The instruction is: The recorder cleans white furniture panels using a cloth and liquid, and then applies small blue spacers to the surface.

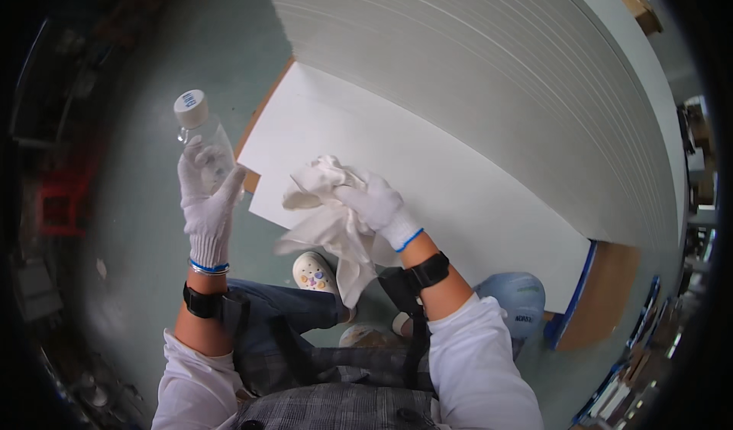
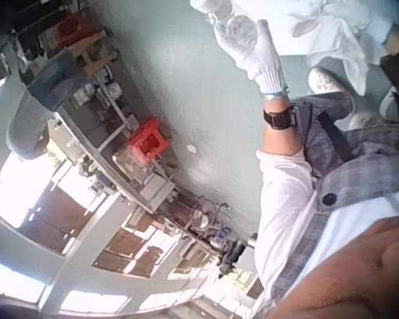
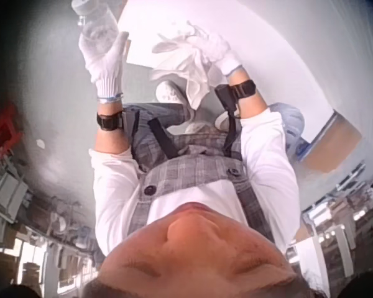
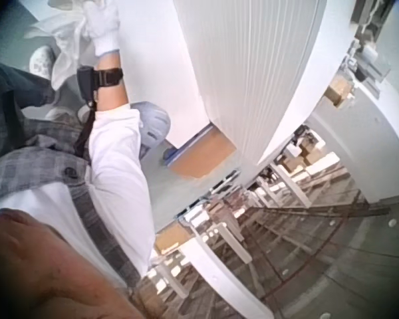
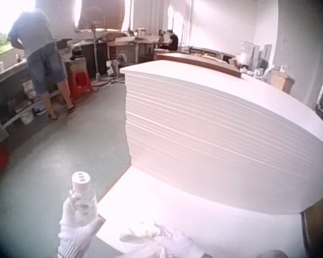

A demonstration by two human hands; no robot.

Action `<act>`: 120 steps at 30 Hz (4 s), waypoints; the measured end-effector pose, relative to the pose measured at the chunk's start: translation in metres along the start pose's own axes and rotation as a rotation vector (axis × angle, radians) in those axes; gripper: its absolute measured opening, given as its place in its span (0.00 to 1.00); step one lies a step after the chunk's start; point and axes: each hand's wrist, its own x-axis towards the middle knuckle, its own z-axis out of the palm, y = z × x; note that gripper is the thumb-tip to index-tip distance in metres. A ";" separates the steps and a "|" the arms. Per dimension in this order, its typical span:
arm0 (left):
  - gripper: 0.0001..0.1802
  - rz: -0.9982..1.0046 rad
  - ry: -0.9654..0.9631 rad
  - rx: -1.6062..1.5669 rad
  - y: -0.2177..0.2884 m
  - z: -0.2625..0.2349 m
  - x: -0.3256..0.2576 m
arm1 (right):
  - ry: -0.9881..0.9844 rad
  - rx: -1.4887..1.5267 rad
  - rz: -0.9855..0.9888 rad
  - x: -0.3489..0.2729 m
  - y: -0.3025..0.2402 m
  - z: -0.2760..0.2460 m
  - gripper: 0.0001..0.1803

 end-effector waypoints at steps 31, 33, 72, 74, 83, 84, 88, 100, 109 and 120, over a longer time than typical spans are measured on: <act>0.42 0.237 -0.681 0.277 0.052 0.096 -0.043 | 0.350 -1.604 0.012 -0.187 -0.011 -0.251 0.29; 0.42 0.234 -0.766 0.195 0.053 0.123 -0.059 | 0.594 -1.630 0.148 -0.286 0.046 -0.366 0.35; 0.40 0.273 -0.834 0.302 0.093 0.157 -0.152 | 1.785 -0.901 0.597 -0.428 0.150 -0.431 0.32; 0.40 0.259 -0.784 0.281 0.084 0.151 -0.147 | 1.797 -0.870 0.629 -0.452 0.173 -0.403 0.32; 0.38 0.366 -0.860 0.260 0.067 0.145 -0.147 | 2.139 -0.383 0.669 -0.615 0.236 -0.311 0.24; 0.38 0.377 -0.835 0.232 0.072 0.148 -0.153 | 2.161 -0.081 0.440 -0.629 0.211 -0.303 0.24; 0.39 0.198 -0.915 0.131 0.065 0.152 -0.149 | 1.804 0.752 -0.592 -0.645 0.171 -0.304 0.23; 0.38 0.126 -0.735 0.127 0.049 0.162 -0.148 | 1.362 -1.098 0.474 -0.362 0.194 -0.333 0.43; 0.40 0.053 -0.646 0.153 0.039 0.125 -0.137 | 0.823 -1.467 -0.577 -0.257 0.197 -0.242 0.12; 0.40 0.173 -0.561 0.170 0.043 0.095 -0.109 | 0.993 -1.271 0.406 -0.312 0.156 -0.325 0.36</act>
